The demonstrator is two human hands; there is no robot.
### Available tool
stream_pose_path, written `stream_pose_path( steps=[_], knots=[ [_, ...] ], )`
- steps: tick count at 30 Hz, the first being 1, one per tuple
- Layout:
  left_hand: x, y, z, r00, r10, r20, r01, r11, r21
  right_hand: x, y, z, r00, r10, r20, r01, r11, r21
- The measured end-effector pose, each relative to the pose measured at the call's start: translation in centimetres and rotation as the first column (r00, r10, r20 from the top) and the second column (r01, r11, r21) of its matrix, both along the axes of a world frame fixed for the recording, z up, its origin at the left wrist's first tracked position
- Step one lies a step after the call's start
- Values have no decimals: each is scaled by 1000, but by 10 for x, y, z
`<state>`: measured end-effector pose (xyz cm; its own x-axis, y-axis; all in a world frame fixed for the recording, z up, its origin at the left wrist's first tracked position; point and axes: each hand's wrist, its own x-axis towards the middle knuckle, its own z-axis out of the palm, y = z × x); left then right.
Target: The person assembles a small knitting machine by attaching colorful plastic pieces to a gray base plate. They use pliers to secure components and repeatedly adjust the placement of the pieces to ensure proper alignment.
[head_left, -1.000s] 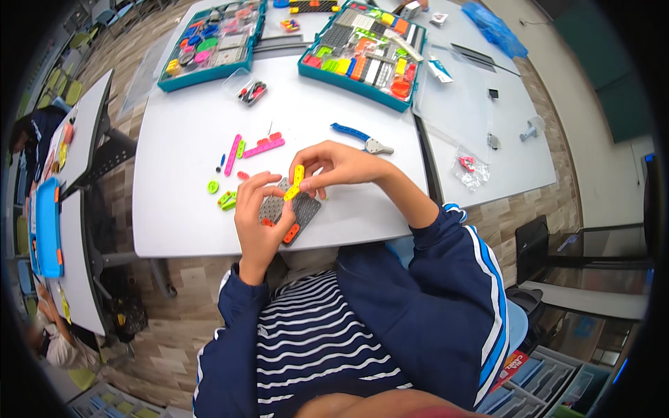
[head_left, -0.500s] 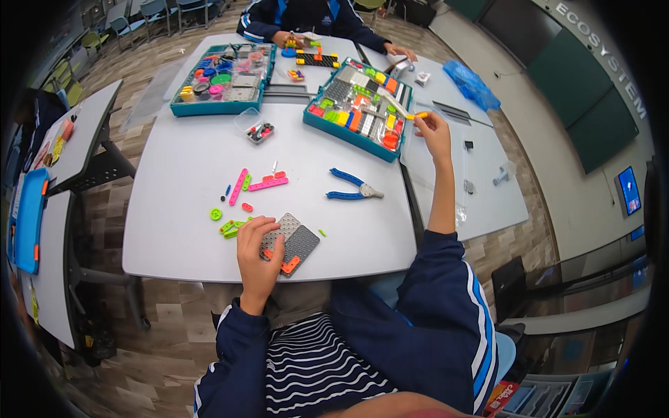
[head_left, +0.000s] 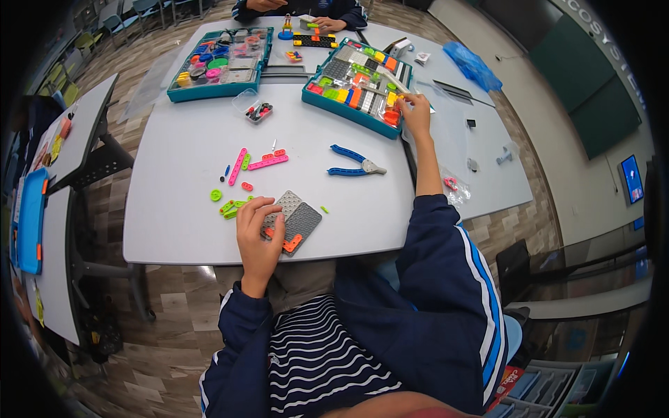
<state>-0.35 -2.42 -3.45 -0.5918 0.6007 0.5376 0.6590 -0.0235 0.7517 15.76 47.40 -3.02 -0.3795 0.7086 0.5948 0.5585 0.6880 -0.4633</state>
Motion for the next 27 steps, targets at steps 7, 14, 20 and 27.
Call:
stream_pose_path(
  steps=[7, 14, 20, 27],
  knots=[
    [1, 0, -1, 1000, 1, -7, -1, 1000, -4, 5, -3, -8, 999, 23, 44, -28, 994, 105],
    [1, 1, -1, 1000, 3, -20, -3, 1000, -19, 5, 3, -23, 999, 30, 45, -35, 995, 95],
    [1, 1, -6, 999, 27, -23, -28, 1000, -9, 11, -4, -12, 999, 32, -4, -31, 995, 90],
    [2, -28, 49, 972, 226, -67, -217, 969, 117, 2, -46, 10, 988, 135, -80, -123, 982, 142]
  ],
)
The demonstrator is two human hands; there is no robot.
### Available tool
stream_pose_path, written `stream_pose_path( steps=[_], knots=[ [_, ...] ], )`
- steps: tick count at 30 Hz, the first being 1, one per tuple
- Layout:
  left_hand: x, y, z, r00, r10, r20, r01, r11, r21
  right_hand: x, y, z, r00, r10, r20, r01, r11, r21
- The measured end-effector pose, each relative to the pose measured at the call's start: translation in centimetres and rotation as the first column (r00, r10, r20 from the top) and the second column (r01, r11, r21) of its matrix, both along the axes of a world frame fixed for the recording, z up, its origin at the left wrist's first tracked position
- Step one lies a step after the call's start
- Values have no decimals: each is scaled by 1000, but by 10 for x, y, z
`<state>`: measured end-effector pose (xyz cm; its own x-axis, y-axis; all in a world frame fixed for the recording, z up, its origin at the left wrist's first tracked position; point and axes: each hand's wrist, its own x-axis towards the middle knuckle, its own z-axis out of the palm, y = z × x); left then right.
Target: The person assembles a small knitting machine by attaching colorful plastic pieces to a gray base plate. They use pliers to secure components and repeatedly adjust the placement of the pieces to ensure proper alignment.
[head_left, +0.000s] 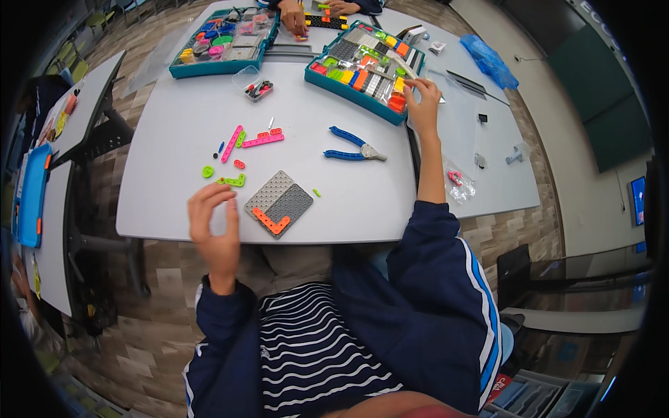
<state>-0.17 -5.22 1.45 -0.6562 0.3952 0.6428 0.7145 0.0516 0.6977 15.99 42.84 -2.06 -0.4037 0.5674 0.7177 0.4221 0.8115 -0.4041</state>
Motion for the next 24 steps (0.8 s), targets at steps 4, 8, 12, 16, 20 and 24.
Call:
stream_pose_path(
  steps=[4, 8, 12, 16, 20, 24],
  knots=[
    [25, 0, 69, 936, -309, -171, 303, 951, -63, -14, -24, 2, 989, 128, 77, -127, 992, -28],
    [70, 49, 123, 595, -605, -529, 709, 705, -8, -18, -30, 4, 984, 130, 122, -131, 991, -4],
    [95, 83, 152, 638, -414, -649, 687, 687, 237, -14, -30, 1, 978, 110, 176, -99, 993, -67],
    [51, 49, 161, 582, -362, -728, 598, 797, 82, -15, -33, -1, 975, 134, 177, -123, 990, -72],
    [-10, -5, 143, 601, -323, -731, 402, 913, -73, -19, -40, 3, 969, 143, 202, -128, 988, -85],
    [-41, -1, 73, 949, -77, -306, 17, 981, -192, -23, -55, 12, 964, 151, 218, -142, 988, -57]
  ],
)
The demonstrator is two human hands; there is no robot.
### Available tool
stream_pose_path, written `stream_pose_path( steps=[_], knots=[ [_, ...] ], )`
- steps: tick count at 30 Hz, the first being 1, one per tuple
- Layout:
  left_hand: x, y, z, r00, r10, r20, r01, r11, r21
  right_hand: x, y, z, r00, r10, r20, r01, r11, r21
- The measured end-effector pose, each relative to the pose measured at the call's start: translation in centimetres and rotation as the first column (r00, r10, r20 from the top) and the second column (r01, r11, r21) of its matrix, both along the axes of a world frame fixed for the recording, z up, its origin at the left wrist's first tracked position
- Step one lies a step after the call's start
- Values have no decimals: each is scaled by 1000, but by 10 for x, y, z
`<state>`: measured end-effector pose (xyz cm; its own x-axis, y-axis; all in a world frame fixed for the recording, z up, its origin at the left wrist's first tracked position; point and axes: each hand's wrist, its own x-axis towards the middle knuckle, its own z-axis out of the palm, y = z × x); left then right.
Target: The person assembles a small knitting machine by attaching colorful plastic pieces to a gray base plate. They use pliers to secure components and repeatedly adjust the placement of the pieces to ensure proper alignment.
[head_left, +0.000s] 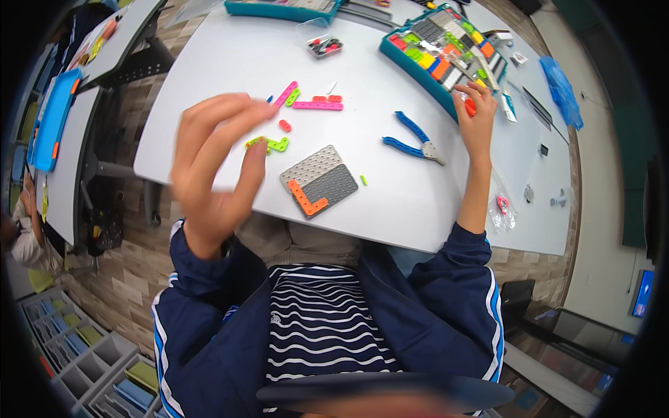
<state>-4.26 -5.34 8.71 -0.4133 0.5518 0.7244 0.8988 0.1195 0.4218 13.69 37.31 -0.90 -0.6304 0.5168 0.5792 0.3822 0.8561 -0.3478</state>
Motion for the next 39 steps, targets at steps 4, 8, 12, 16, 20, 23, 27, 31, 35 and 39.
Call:
stream_pose_path(
  steps=[4, 8, 12, 16, 20, 23, 27, 31, 35, 39],
  knots=[
    [-21, 2, -71, 959, 209, 189, -160, 955, -249, -12, -28, 9, 998, 68, 14, -67, 997, -45],
    [-27, -10, -116, 942, 287, 173, -219, 918, -331, -19, -69, 18, 948, 290, 134, -296, 955, 22],
    [-36, -16, -131, 929, 281, 241, -215, 939, -267, -18, -104, 14, 840, 483, 249, -443, 874, -201],
    [-42, -16, -131, 928, 274, 253, -215, 948, -236, -25, -112, 7, 842, 459, 283, -407, 886, -223],
    [-42, -16, -133, 925, 276, 260, -225, 952, -210, -41, -117, 10, 829, 491, 269, -466, 871, -156],
    [-42, -17, -136, 931, 264, 253, -215, 955, -205, -69, -125, 10, 809, 534, 246, -516, 845, -138],
    [-42, -18, -137, 927, 253, 276, -213, 963, -165, -111, -135, -1, 796, 577, 182, -558, 816, -150],
    [-40, -20, -136, 917, 261, 301, -230, 964, -135, -120, -141, -7, 780, 593, 200, -576, 805, -143],
    [-38, -18, -133, 924, 247, 292, -224, 968, -109, -112, -139, -7, 802, 577, 153, -541, 811, -222],
    [-35, -17, -128, 917, 247, 313, -216, 968, -130, -109, -135, -8, 805, 586, 90, -535, 784, -315]
  ],
)
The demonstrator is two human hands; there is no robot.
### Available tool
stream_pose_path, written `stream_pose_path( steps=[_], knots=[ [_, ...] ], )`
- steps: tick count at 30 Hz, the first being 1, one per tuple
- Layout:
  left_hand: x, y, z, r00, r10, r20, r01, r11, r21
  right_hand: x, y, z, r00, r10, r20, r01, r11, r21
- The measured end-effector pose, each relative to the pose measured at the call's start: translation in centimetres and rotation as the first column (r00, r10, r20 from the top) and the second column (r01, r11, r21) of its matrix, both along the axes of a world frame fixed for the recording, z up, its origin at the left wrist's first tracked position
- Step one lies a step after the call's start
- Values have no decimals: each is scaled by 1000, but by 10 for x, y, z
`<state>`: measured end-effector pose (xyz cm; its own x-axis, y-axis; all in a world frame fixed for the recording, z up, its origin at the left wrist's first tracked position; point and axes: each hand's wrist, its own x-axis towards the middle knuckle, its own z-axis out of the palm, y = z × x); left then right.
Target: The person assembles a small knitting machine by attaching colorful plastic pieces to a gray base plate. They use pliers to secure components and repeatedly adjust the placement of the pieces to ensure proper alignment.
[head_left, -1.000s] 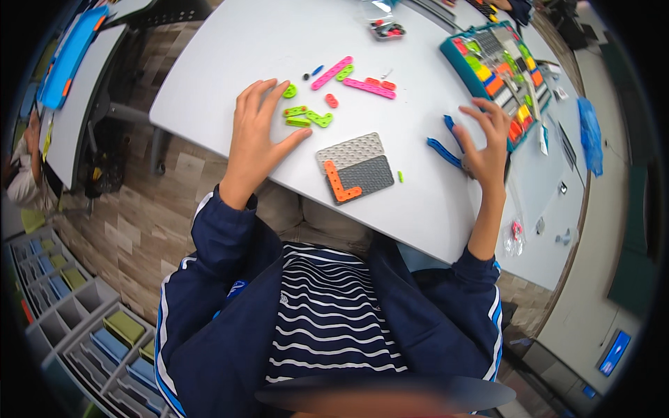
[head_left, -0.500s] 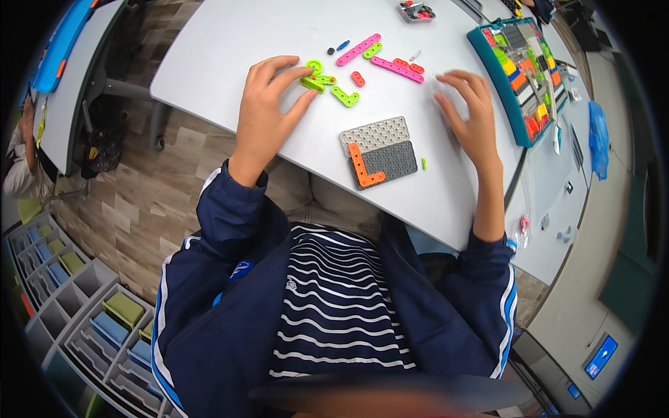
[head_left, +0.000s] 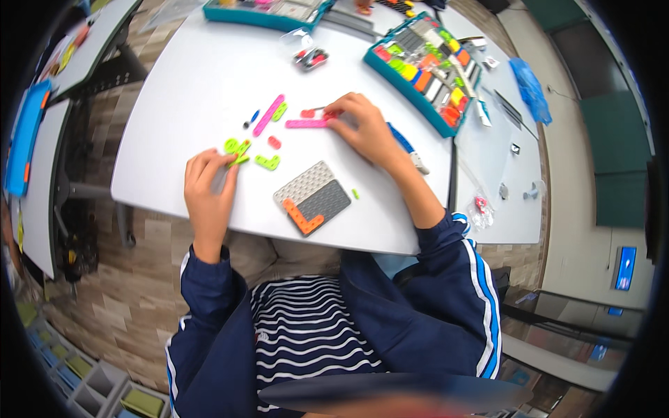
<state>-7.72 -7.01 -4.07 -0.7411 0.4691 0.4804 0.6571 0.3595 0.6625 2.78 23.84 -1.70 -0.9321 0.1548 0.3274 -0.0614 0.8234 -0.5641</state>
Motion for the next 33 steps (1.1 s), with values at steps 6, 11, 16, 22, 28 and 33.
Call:
stream_pose_path(
  steps=[6, 11, 16, 22, 28, 33],
  knots=[
    [2, 1, 2, 1000, 7, 26, -7, 1000, -8, 0, -1, -2, 999, -2, -32, -2, 995, -100],
    [3, 1, -1, 1000, 3, 15, -3, 999, 40, 0, -4, -1, 1000, 7, -19, -8, 997, -71],
    [4, 0, -3, 1000, 16, 9, -17, 996, 82, 1, -7, -1, 1000, 12, -15, -12, 1000, -18],
    [4, -2, -4, 1000, -1, 30, -2, 996, 94, 5, -9, -2, 997, 47, -58, -39, 990, 139],
    [3, -2, -6, 997, 8, -71, -1, 995, 99, 9, -12, -3, 995, 44, -90, -25, 978, 206],
    [4, -3, -4, 1000, 6, 22, -9, 990, 140, 11, -15, 3, 988, 43, -145, -15, 982, 189]
  ],
)
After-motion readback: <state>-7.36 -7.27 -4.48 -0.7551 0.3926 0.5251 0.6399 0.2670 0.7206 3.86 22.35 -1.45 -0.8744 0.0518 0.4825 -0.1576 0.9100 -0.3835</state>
